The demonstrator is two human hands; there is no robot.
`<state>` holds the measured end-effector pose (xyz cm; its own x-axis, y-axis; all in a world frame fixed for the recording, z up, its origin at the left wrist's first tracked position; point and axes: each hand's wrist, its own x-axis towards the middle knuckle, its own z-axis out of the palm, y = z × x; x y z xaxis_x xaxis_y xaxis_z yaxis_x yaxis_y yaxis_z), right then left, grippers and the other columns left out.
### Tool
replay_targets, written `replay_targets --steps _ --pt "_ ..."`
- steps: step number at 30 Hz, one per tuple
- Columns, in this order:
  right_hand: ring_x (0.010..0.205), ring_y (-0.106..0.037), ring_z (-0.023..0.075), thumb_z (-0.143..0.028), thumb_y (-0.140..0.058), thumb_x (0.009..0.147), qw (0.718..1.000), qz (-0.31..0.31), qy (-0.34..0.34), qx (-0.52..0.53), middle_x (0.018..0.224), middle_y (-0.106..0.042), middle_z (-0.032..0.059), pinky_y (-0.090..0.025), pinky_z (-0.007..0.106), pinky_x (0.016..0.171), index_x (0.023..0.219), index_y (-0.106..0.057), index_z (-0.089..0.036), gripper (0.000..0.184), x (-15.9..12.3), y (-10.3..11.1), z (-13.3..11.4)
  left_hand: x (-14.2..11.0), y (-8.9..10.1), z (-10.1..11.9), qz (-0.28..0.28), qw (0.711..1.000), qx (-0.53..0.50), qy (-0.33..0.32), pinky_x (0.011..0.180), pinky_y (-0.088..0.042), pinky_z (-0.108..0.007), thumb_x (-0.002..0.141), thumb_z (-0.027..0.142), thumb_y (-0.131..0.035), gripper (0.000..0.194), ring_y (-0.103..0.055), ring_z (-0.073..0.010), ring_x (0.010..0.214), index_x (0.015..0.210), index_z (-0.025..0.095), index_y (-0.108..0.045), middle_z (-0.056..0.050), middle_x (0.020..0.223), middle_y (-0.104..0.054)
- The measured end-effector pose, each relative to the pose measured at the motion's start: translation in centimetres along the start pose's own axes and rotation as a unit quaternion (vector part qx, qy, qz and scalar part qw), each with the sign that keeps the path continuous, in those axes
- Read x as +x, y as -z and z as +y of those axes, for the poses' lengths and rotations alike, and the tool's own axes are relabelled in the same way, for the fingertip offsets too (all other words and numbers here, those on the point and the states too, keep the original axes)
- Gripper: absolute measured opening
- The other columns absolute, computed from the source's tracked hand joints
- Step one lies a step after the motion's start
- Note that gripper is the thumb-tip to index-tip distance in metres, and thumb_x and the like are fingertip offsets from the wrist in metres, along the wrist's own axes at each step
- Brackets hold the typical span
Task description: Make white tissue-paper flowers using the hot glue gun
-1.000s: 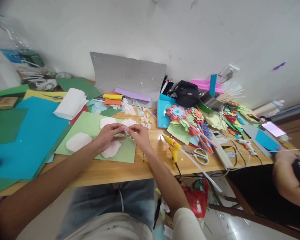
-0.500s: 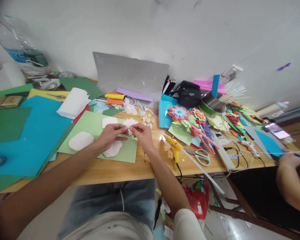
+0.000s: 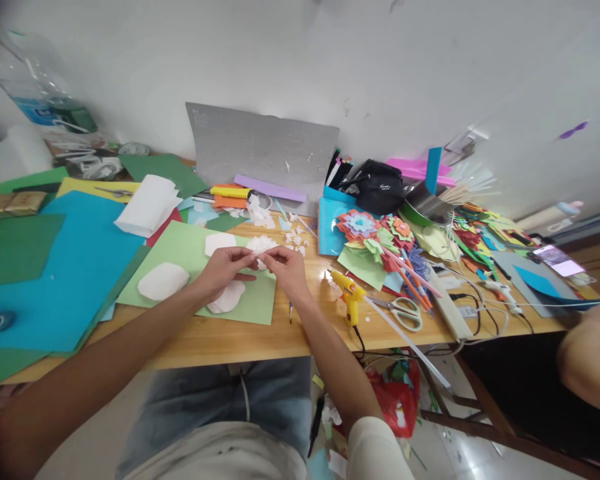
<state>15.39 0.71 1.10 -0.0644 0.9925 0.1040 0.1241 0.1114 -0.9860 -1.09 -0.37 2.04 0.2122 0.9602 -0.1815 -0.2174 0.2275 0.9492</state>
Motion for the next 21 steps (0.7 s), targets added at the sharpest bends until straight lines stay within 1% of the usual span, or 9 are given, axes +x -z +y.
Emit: replay_targets --steps 5,10,16,19,21 --pt "0.061 -0.055 0.0119 -0.043 -0.075 0.07 1.0 -0.009 0.005 0.02 0.072 -0.066 0.0011 -0.046 0.025 0.057 0.078 -0.073 -0.02 0.024 -0.12 0.03 -0.13 0.03 0.05 -0.02 -0.008 1.0 0.002 -0.002 0.069 -0.058 -0.037 0.065 0.049 -0.079 0.041 -0.063 -0.02 0.082 0.083 0.013 -0.07 -0.006 0.078 -0.066" --pt "0.058 -0.053 0.0112 -0.042 -0.075 0.071 1.0 -0.003 0.007 0.017 0.066 -0.065 -0.0001 -0.045 0.025 0.056 0.075 -0.073 -0.02 0.023 -0.13 0.06 -0.1 -0.07 0.04 0.05 -0.009 1.0 0.009 0.003 0.069 -0.059 -0.037 0.067 0.05 -0.078 0.043 -0.064 -0.0217 0.085 0.086 0.013 -0.071 -0.008 0.08 -0.066" --pt "0.057 -0.053 0.0112 -0.044 -0.073 0.073 1.0 -0.006 0.024 -0.017 0.069 -0.065 0.001 -0.044 0.025 0.055 0.074 -0.072 -0.019 0.026 -0.14 0.04 -0.46 0.05 0.16 -0.08 0.001 1.0 0.018 -0.015 0.067 -0.058 -0.034 0.065 0.05 -0.078 0.041 -0.063 -0.0197 0.082 0.082 0.014 -0.069 -0.006 0.08 -0.065" --pt "0.055 -0.052 0.0109 -0.046 -0.072 0.073 1.0 0.012 0.017 -0.021 0.064 -0.061 -0.0002 -0.044 0.025 0.053 0.072 -0.07 -0.018 0.028 -0.2 0.07 -0.7 0.11 0.21 -0.04 0.018 1.0 0.016 -0.018 0.067 -0.058 -0.034 0.066 0.05 -0.078 0.041 -0.062 -0.0186 0.079 0.082 0.014 -0.068 -0.005 0.077 -0.064" --pt "0.056 -0.052 0.0112 -0.05 -0.069 0.076 0.999 0.026 0.011 -0.015 0.06 -0.058 -0.001 -0.046 0.025 0.054 0.071 -0.068 -0.019 0.031 -0.27 0.06 -0.88 0.11 0.22 0.03 0.025 0.999 0.011 -0.019 0.067 -0.059 -0.035 0.066 0.05 -0.077 0.04 -0.061 -0.0182 0.078 0.083 0.015 -0.067 -0.005 0.077 -0.064"
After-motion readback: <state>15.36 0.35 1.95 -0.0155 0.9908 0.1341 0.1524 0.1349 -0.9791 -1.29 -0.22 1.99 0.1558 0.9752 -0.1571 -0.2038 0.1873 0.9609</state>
